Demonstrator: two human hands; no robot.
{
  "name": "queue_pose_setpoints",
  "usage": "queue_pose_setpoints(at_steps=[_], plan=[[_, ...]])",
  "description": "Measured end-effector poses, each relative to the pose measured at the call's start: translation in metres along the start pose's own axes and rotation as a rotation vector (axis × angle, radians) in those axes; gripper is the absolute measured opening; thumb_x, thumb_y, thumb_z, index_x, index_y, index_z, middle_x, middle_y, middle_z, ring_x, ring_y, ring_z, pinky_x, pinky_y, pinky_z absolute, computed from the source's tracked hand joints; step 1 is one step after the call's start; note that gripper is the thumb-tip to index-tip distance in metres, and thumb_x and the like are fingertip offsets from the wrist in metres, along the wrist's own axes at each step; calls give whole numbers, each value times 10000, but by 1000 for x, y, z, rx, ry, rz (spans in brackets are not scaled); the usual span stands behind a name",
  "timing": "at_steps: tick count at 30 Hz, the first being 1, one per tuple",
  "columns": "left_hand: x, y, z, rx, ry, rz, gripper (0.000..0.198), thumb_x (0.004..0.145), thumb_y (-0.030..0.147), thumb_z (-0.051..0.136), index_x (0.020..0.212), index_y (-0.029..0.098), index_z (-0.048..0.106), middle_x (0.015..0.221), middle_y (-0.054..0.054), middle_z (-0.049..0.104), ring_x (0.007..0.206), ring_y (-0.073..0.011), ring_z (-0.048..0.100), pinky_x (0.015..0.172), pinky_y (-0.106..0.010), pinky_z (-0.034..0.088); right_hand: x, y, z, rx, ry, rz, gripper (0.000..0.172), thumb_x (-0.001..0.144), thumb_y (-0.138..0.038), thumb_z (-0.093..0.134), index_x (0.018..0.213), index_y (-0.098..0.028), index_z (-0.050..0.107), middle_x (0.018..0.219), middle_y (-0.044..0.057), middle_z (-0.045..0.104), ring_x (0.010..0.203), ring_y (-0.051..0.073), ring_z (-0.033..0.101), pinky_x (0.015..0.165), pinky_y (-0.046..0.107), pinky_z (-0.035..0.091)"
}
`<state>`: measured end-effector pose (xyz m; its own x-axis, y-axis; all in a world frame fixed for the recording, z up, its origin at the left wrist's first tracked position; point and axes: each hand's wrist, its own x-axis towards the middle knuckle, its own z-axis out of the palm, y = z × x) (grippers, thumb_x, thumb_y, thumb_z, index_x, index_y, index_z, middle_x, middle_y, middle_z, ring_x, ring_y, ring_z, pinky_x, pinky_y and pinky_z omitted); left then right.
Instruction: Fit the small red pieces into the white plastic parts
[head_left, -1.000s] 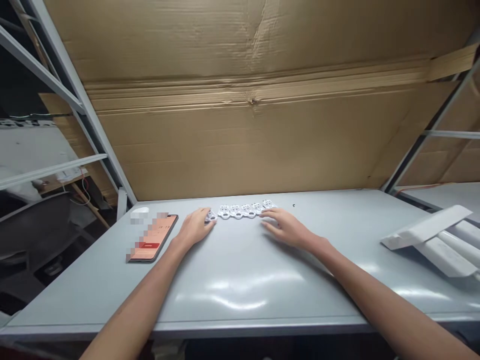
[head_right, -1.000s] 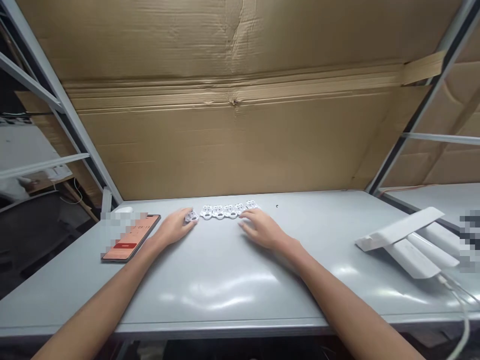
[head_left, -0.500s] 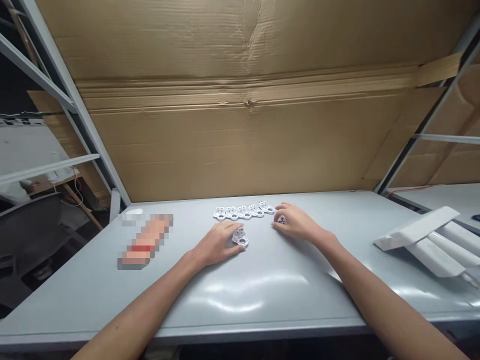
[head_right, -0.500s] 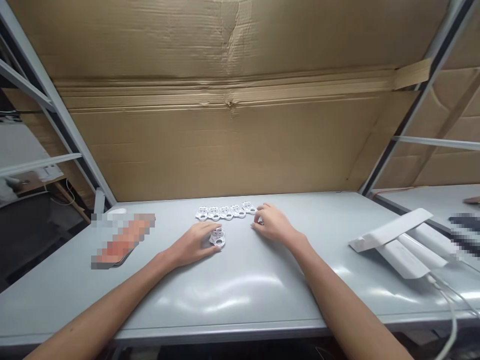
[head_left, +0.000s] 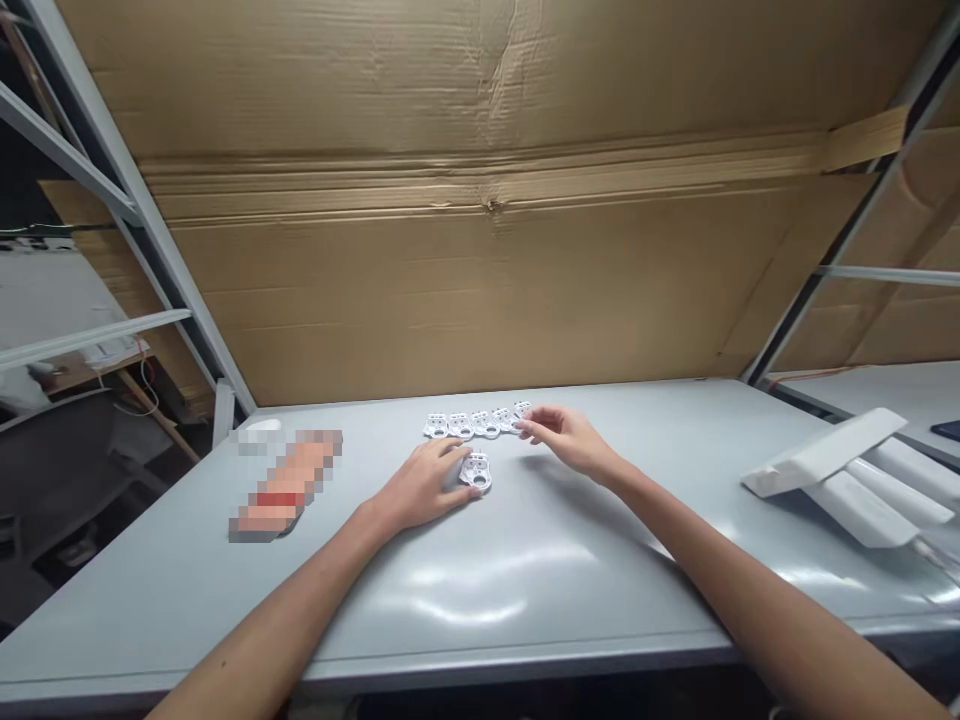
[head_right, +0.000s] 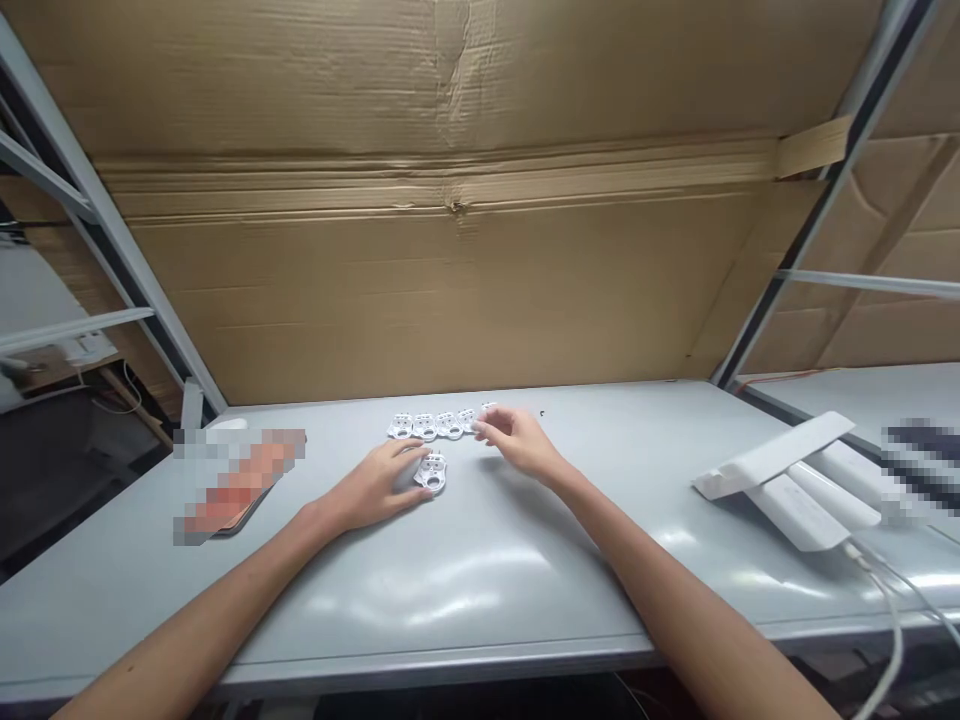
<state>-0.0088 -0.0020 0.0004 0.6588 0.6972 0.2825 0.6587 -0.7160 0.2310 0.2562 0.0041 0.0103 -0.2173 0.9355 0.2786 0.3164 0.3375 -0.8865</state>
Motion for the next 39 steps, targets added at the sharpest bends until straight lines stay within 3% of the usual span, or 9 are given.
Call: queue_pose_setpoints(at_steps=[2,6,10,14,18,25,31,35,39], plan=[[0,0,0,-3,4,5,514,915,483,590,1337,194,539,1384,-144,530,1264,-316,502,1041,-464,430,1,-1,3,266,-7,105,270,845,-454,658,950,-206,674,903,57,695,860,199,662,847,368,532],[1,1,0,-4,20,23,480,926,487,576,1303,192,560,1333,-139,564,1224,-303,532,1012,-443,450,-1,2,8,597,16,344,249,791,-282,745,1030,-237,696,954,60,717,960,200,676,925,337,552],[2,2,1,-13,48,44,445,921,471,593,1265,189,574,1289,-137,588,1193,-292,545,1004,-438,453,-1,2,14,725,48,481,154,766,-168,736,901,-240,717,1064,69,725,1133,225,640,1014,308,532],[2,1,2,-22,53,44,430,911,456,610,1244,184,581,1279,-142,590,1188,-298,544,1002,-446,454,1,-1,16,790,87,532,82,809,-164,685,865,-216,714,1106,81,724,1160,211,634,1033,295,522],[2,2,5,-5,69,37,446,897,467,622,1237,181,582,1300,-149,573,1237,-309,507,1026,-466,436,0,-2,13,797,103,524,50,841,-244,699,869,-209,721,1093,80,735,1134,191,647,1011,276,528],[1,8,2,-10,65,40,453,878,432,642,1253,185,578,1308,-145,568,1257,-315,492,1045,-474,426,-3,-3,10,628,18,432,183,749,-353,801,845,-210,738,1029,67,742,1093,220,655,1021,323,500],[1,12,0,-48,55,51,400,890,398,621,1229,187,599,1272,-127,591,1214,-300,524,1026,-452,445,-4,0,11,442,54,402,305,719,-415,818,931,-208,748,1178,96,682,1034,228,663,861,295,560],[2,15,2,-60,78,38,330,923,389,586,1188,195,615,1204,-109,624,1150,-278,556,988,-427,465,-5,-6,19,356,39,336,296,709,-419,809,875,-183,741,1033,102,701,898,221,682,786,317,563],[3,15,4,-77,74,50,290,942,383,575,1169,208,620,1161,-87,635,1109,-257,567,957,-398,478,-7,-10,29,259,-60,221,235,744,-401,753,803,-175,730,844,64,700,778,199,673,741,329,546]])
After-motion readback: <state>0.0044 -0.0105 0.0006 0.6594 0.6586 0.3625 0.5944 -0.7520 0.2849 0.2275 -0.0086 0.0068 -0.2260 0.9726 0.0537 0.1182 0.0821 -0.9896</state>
